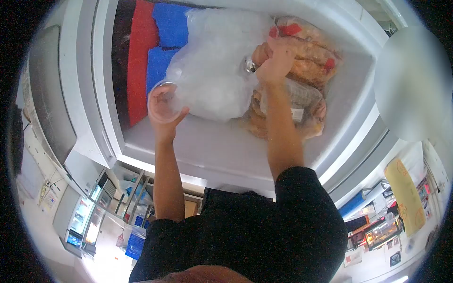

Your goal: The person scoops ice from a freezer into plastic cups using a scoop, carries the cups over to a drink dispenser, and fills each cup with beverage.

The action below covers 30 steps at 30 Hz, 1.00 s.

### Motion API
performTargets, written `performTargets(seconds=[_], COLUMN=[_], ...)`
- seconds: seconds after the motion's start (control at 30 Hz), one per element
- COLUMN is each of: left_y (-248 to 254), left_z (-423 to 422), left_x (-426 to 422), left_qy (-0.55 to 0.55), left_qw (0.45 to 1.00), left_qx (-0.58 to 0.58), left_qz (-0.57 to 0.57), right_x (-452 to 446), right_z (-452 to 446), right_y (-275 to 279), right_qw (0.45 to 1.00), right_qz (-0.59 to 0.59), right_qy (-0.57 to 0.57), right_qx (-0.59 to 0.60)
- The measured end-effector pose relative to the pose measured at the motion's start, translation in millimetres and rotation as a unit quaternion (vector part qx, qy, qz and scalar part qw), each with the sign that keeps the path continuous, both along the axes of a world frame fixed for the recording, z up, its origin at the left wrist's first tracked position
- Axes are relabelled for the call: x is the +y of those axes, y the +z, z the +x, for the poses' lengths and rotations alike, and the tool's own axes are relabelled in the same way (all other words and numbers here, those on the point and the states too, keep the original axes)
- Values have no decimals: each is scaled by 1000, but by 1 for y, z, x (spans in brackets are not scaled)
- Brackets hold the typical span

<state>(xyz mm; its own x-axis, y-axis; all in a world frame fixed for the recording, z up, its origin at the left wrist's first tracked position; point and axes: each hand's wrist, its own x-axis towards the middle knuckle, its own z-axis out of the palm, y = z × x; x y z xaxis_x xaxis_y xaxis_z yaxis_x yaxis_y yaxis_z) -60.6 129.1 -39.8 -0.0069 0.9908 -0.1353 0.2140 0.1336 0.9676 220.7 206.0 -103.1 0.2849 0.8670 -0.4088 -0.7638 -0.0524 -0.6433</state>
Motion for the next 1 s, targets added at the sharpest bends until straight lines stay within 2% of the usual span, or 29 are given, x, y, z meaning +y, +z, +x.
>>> performTargets(seconds=[0.1, 0.2, 0.23, 0.27, 0.33, 0.4, 0.47, 0.5, 0.57, 0.6, 0.67, 0.73, 0.77, 0.83, 0.9, 1.0], left_y=[16, 26, 29, 32, 39, 39, 37, 35, 35, 35, 32, 21, 16, 4, -9, -43], left_z=[-2, 4, 6, 8, 10, 11, 11, 13, 20, 26, 36, 49, 55, 65, 77, 85], left_x=[-1, 1, -2, -6, -15, -31, -52, -61, -65, -63, -65, -57, -52, -48, -50, -67], left_qy=[-37, -75, -83, -93, -113, -122, -150, -172, -231, -267, -313, -331, -353, -392, -399, -400], left_qw=[999, 995, 994, 991, 985, 982, 977, 974, 964, 955, 941, 933, 920, 891, 892, 884], left_qx=[20, 56, 65, 83, 120, 137, 146, 145, 133, 122, 98, 70, 67, 60, 67, 95], left_qz=[9, 30, 31, 40, 57, 44, 26, 19, -12, -37, -86, -120, -154, -220, -203, -221], right_x=[-12, -10, -8, -5, -5, -2, -28, -67, -102, -110, -113, -75, -57, -28, -8, -8], right_z=[-34, -25, -15, -1, 12, 18, -18, -28, -37, -39, -32, -3, -1, -2, -2, -1], right_y=[-54, -83, -93, -102, -86, -18, -60, -126, -183, -182, -166, -106, -95, -84, -77, -100], right_qw=[978, 987, 978, 938, 933, 996, 980, 917, 819, 866, 925, 952, 970, 984, 986, 952], right_qz=[-177, -162, -142, -120, -65, 4, -176, -105, -52, -77, -119, -142, -134, -94, -31, -110], right_qy=[-63, 3, 17, 32, 53, 60, 9, 92, 161, 155, 163, 182, 115, 47, 42, 198], right_qx=[-87, 20, -154, -323, -350, -66, -89, -374, -549, -469, -322, -202, -169, -143, -160, -207])
